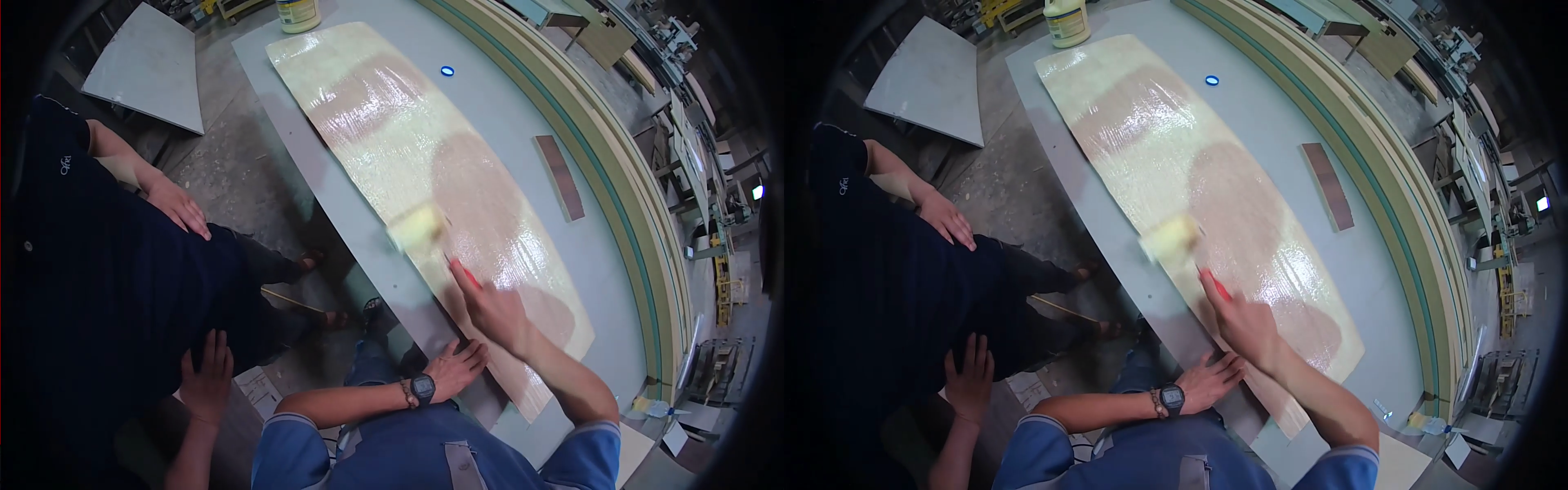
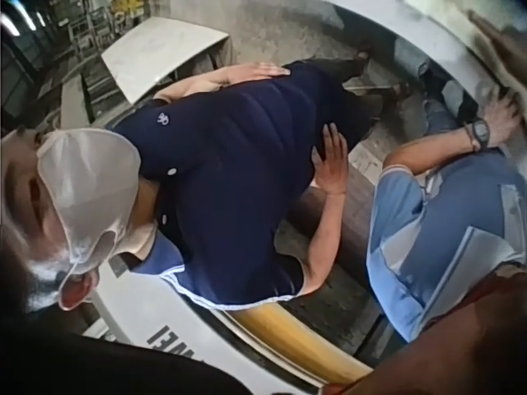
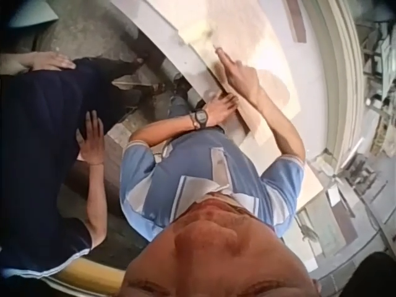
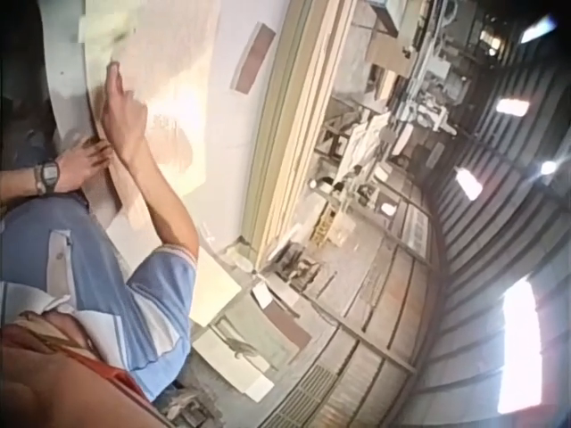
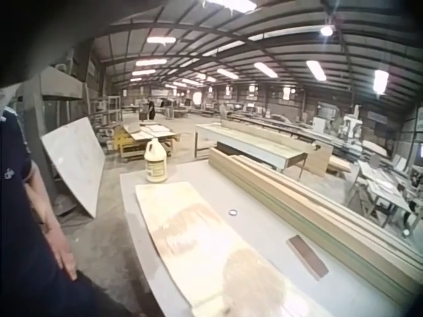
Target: Applying glue to a wooden board using a manual roller.
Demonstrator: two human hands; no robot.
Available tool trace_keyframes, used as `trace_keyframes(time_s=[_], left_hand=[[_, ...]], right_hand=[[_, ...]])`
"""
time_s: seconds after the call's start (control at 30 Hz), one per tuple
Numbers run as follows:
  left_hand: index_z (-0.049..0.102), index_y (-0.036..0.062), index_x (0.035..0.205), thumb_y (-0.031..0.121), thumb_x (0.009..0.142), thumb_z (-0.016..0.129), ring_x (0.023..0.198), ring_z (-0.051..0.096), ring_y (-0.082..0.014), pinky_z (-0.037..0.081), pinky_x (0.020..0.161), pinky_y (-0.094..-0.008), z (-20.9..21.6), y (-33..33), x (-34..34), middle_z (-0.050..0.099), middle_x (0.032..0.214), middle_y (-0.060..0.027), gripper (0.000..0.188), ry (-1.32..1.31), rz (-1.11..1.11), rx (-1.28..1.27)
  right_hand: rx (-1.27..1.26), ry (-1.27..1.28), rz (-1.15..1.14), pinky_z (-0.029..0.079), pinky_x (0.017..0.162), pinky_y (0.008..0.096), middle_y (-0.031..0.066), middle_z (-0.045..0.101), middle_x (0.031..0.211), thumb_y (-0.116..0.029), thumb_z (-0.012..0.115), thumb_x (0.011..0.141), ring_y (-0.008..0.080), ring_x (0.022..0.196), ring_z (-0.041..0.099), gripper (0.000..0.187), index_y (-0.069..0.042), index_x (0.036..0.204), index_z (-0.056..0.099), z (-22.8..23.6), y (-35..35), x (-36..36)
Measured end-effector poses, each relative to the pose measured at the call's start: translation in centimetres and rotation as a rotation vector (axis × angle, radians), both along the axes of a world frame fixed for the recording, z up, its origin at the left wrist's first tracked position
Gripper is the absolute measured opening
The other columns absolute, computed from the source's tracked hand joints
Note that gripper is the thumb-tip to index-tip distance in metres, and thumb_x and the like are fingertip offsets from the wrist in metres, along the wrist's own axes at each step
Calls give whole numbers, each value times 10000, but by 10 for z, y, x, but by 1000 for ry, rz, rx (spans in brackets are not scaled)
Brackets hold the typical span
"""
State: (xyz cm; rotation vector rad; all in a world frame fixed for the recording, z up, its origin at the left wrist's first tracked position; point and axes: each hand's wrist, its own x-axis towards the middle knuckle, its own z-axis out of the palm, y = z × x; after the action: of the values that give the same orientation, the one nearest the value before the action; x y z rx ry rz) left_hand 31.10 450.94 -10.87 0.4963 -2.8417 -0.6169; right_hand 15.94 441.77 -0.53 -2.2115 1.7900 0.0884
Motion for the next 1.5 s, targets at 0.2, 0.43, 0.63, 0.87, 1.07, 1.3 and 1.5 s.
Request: trace_keyframes(time_s=[0.2,0.43,0.63,0.87,1.07,1.3,1.5], left_hand=[[400,25,1450,148,863,526,1440,303,-283,307,1064,-547,7,-1,-1,390,1503,-122,612,-112,-62,18],[438,-6,1390,153,868,495,1425,320,-296,297,1098,-565,0,-8,-5,401,1479,-147,549,-33,-54,21],[442,10,1415,138,857,524,1418,358,-293,320,1078,-583,12,-18,3,348,1541,-164,577,-106,-114,93],[582,138,1226,339,754,729,1293,463,-246,356,981,-580,-9,-27,-1,535,1376,-77,534,55,-203,88],[580,125,1189,266,734,739,1266,489,-258,380,967,-543,25,-44,0,533,1373,-76,502,-28,-248,81],[607,107,1189,233,701,751,1250,485,-328,388,1020,-525,6,-42,-2,563,1323,-139,524,88,-199,98],[524,64,1345,221,822,637,1386,390,-255,316,1047,-581,6,-29,-11,404,1518,-81,558,-245,-128,145]], right_hand=[[-9,31,-5,465,431,445,164,624,669,-159,579,882,331,519,629,670,-245,1513,372,14,16,-4],[-196,-18,19,479,470,476,141,638,669,-142,537,905,342,556,641,592,-212,1478,406,-32,-94,36],[-84,-28,49,506,510,474,159,658,699,-138,523,902,347,582,653,608,-190,1488,371,-5,-110,54],[-140,-124,35,538,642,502,184,709,842,-120,434,902,378,749,704,470,-99,1369,474,-20,-219,100],[-74,-167,16,531,760,500,205,706,994,-102,426,883,375,916,698,519,-156,1397,477,-5,-214,95],[0,-181,-36,522,793,509,224,698,1024,-116,421,882,380,955,688,565,-190,1441,449,0,-152,66],[6,-179,-54,523,742,527,212,707,937,-148,421,907,391,853,697,521,-208,1425,437,-8,-103,41]])
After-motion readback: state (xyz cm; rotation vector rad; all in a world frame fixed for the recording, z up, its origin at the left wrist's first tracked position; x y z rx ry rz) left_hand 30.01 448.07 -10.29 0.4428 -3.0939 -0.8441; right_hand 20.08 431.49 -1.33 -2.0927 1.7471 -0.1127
